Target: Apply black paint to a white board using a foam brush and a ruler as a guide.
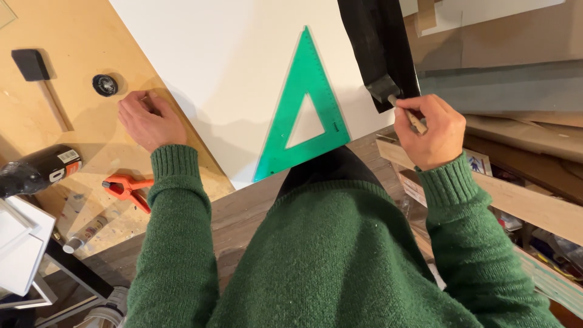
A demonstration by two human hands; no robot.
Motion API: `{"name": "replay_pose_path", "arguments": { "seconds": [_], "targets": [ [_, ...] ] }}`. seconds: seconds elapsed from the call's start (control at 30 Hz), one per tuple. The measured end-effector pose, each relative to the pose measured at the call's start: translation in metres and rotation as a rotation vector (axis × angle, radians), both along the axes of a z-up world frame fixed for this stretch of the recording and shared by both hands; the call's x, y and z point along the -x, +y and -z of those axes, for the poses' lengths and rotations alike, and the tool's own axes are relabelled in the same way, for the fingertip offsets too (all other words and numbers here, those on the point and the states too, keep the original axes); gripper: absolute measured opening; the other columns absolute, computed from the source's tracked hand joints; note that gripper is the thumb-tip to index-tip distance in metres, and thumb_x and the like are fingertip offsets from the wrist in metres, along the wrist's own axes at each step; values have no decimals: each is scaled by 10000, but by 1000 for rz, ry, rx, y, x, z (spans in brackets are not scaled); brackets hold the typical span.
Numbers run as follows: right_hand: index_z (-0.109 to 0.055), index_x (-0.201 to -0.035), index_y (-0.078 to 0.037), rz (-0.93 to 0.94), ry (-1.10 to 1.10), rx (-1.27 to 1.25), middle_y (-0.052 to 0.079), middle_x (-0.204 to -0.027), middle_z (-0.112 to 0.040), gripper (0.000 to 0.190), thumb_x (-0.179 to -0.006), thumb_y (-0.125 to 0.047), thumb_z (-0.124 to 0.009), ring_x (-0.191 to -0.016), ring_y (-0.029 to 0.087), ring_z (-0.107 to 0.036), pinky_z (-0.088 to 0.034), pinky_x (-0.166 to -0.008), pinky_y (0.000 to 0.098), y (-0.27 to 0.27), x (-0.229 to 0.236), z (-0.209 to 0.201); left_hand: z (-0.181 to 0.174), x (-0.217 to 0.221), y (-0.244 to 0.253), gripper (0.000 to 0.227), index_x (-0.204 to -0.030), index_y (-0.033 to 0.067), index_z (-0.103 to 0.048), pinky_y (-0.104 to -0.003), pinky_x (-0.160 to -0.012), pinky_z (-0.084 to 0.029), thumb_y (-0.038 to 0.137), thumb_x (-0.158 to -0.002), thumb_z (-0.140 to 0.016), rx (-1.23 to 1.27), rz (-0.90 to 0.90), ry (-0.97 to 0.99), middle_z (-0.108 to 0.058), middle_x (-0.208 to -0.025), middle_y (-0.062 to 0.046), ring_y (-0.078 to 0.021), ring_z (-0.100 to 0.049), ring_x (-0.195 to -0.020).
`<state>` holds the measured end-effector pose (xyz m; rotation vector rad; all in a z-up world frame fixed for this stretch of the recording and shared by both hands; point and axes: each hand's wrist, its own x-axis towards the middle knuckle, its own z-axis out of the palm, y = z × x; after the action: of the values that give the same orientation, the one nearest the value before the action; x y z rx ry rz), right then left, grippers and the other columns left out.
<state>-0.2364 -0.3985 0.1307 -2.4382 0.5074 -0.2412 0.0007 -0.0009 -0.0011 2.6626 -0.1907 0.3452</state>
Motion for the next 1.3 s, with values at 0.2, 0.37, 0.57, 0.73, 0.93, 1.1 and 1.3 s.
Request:
{"name": "replay_pose_path", "arguments": {
  "seconds": [0.2,0.37,0.57,0.73,0.93,1.1,1.3],
  "targets": [
    [-730,-1038,-7,34,39,14,136,-917,-698,89,-963,-29,-773,-793,248,-693,-552,-724,332,6,14,-7,1,0,0,100,-1030,34,-571,-455,-823,-454,56,-1029,-669,11,-3,8,-551,-912,-94,-282,-548,-870],
    [-725,-1028,-9,44,64,17,133,-925,-705,91,-956,-39,-773,-792,254,-687,-550,-724,336,9,25,-10,1,0,0,105,-1021,34,-568,-452,-805,-448,57,-1030,-671,6,-10,12,-545,-904,-94,-282,-541,-866],
    [-721,-1015,-12,55,82,14,128,-913,-702,89,-948,-46,-769,-801,257,-687,-553,-732,341,12,34,-9,0,0,-1,95,-1029,33,-569,-452,-796,-446,46,-1022,-663,8,-10,14,-541,-903,-94,-282,-538,-868],
    [-722,-1016,-15,57,85,18,121,-919,-705,89,-947,-49,-766,-810,257,-691,-557,-743,341,13,39,-10,-1,0,0,101,-1023,36,-565,-455,-796,-441,46,-1025,-666,7,-5,19,-544,-904,-94,-285,-537,-868],
    [-726,-1006,-18,66,104,25,117,-920,-708,85,-941,-52,-768,-794,257,-679,-544,-719,343,15,45,-13,1,0,1,102,-1029,36,-562,-456,-808,-443,45,-1027,-664,10,8,6,-550,-911,-91,-284,-543,-878],
    [-721,-1001,-27,59,99,41,108,-921,-706,82,-939,-57,-765,-799,250,-680,-540,-712,336,16,51,-13,2,0,1,98,-1028,34,-565,-454,-805,-441,47,-1027,-662,9,-1,17,-544,-905,-91,-281,-540,-872],
    [-720,-988,-25,64,117,47,105,-911,-706,81,-935,-59,-769,-781,246,-675,-535,-690,334,16,56,-12,1,1,1,100,-1025,35,-565,-453,-808,-444,48,-1030,-664,12,2,17,-543,-905,-92,-281,-539,-880]
  ]
}}
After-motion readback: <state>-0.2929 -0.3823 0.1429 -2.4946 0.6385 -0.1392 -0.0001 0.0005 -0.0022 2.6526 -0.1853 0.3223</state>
